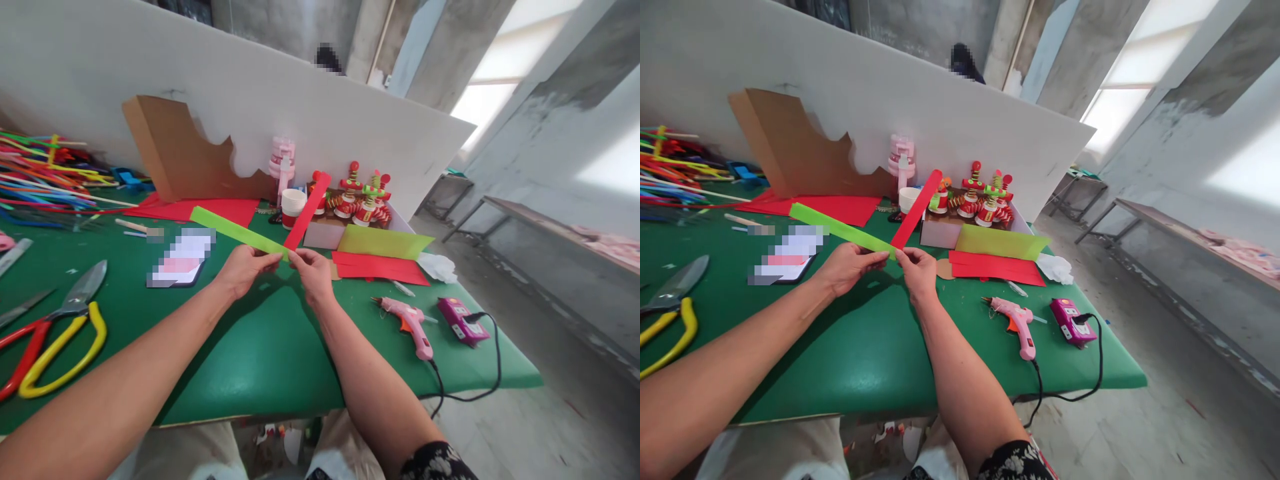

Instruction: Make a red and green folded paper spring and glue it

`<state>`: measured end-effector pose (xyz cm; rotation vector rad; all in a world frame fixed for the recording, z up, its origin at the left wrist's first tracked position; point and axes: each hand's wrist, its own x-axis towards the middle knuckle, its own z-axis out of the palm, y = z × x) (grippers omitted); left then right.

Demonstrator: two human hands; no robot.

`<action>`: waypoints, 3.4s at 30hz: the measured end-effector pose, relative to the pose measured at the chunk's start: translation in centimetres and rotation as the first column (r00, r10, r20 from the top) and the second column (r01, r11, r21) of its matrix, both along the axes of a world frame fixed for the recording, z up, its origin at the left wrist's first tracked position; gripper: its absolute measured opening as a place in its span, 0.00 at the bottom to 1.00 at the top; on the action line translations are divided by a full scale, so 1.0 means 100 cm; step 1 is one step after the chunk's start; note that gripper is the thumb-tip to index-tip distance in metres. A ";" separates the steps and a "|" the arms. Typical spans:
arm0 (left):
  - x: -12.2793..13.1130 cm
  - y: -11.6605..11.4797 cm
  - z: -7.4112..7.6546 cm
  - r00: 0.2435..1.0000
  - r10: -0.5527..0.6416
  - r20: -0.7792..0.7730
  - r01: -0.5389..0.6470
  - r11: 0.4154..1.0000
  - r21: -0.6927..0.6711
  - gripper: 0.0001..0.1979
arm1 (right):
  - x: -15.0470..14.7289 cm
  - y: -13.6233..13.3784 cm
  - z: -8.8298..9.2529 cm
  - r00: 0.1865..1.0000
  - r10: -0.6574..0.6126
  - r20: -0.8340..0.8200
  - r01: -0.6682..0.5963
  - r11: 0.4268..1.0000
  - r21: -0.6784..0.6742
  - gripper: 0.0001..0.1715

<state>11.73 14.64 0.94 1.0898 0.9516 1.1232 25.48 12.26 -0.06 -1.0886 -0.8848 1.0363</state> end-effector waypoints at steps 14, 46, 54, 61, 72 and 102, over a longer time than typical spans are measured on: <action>0.002 -0.001 -0.003 0.996 -0.032 0.082 0.038 0.997 -0.069 0.16 | 0.000 -0.005 0.002 0.987 0.160 -0.030 -0.162 0.985 -0.066 0.20; 0.000 -0.005 -0.002 0.988 -0.112 -0.105 0.114 0.993 0.016 0.22 | 0.010 0.004 0.000 0.974 -0.128 -0.186 0.126 0.992 -0.023 0.17; -0.010 -0.001 0.001 0.983 -0.115 -0.145 0.119 0.993 0.019 0.17 | 0.043 0.010 0.016 0.935 -0.236 -0.265 0.249 0.968 0.016 0.18; -0.019 0.001 0.008 0.975 -0.132 -0.181 0.135 0.991 0.004 0.13 | 0.064 0.010 0.024 0.880 -0.317 -0.354 0.350 0.936 0.034 0.18; -0.027 0.006 0.009 0.966 -0.156 -0.205 0.159 0.987 -0.001 0.12 | 0.073 0.011 0.024 0.818 -0.435 -0.376 0.503 0.858 0.102 0.18; -0.011 -0.001 0.014 0.984 -0.157 -0.078 0.158 0.987 0.007 0.15 | -0.004 -0.002 -0.009 0.923 0.155 -0.353 -0.224 0.961 -0.162 0.08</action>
